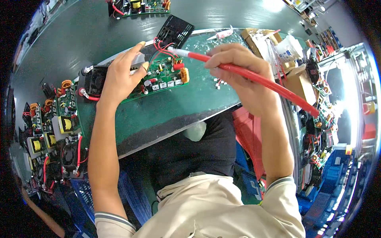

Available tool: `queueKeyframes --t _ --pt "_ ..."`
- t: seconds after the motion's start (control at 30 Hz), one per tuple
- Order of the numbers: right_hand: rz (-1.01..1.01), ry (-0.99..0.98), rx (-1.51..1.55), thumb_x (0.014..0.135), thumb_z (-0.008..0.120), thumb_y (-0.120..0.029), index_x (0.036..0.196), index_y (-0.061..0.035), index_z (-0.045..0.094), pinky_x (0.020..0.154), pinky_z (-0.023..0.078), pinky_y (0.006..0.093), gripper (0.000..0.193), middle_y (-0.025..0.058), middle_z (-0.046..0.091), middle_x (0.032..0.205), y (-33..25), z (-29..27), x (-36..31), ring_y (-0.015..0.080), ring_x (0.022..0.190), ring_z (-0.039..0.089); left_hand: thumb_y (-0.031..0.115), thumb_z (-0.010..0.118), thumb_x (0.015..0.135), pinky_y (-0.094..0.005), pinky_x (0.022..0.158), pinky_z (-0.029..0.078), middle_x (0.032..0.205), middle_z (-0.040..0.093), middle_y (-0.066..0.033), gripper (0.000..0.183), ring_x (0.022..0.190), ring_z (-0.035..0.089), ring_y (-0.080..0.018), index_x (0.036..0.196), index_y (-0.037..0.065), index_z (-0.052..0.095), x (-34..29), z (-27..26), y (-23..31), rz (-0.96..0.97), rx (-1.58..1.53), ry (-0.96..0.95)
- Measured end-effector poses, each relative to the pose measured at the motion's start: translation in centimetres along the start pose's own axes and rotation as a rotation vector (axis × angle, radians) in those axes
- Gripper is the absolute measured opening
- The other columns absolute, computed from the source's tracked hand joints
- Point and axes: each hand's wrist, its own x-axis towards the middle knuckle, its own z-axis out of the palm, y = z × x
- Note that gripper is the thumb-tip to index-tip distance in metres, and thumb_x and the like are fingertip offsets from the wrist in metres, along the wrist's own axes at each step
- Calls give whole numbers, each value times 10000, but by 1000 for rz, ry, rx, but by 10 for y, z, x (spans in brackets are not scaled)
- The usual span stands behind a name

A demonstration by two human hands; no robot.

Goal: Assembling electronic components and cooling fans onto circuit boards in a factory production line.

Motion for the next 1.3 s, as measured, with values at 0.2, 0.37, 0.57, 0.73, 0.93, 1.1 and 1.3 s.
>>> queueKeyframes --t 0.2,0.37,0.57,0.73,0.93,1.1,1.3 --pt "348 96 173 833 658 87 997 49 653 805 516 278 168 121 664 997 -21 38 -11 178 916 657 189 685 857 -438 900 494 1116 670 -201 509 1009 629 -361 1312 0 559 -1 1 -4 17 1 11" --pt "39 22 -64 778 660 91 945 3 668 741 530 308 189 111 677 928 -15 58 -6 206 866 679 193 679 855 -442 891 493 1096 672 -199 509 1001 628 -361 1309 -3 559 1 0 1 9 -13 2" --pt "-90 73 -118 775 670 62 959 -44 675 714 573 343 213 117 673 927 -18 63 -2 278 835 704 198 675 854 -444 886 493 1070 673 -195 504 989 627 -362 1303 -2 563 -2 1 -4 37 10 33" --pt "-86 4 -61 764 666 78 975 -43 668 731 576 340 243 117 665 970 -15 80 2 276 843 695 192 672 855 -447 915 481 1079 670 -201 501 1032 613 -364 1302 -4 562 0 -3 -3 -7 5 -7" --pt "-153 400 -393 813 636 116 1032 3 682 750 534 274 251 112 678 993 6 -6 10 170 858 668 153 674 865 -467 967 457 1220 628 -229 504 1113 581 -406 1326 -9 550 11 -1 5 5 -22 -62" --pt "104 724 -353 897 622 68 1076 21 670 866 487 254 191 67 658 1038 40 -112 -25 122 973 616 182 788 779 -459 1007 425 1253 583 -205 707 1173 533 -389 1405 33 496 3 -21 14 -93 64 -235" --pt "257 372 -618 899 579 27 1185 -41 630 963 489 384 298 173 599 1227 141 -103 -91 344 1147 600 185 810 749 -441 1026 420 1263 575 -188 748 1173 536 -366 1414 61 492 4 -45 28 -240 42 -357"
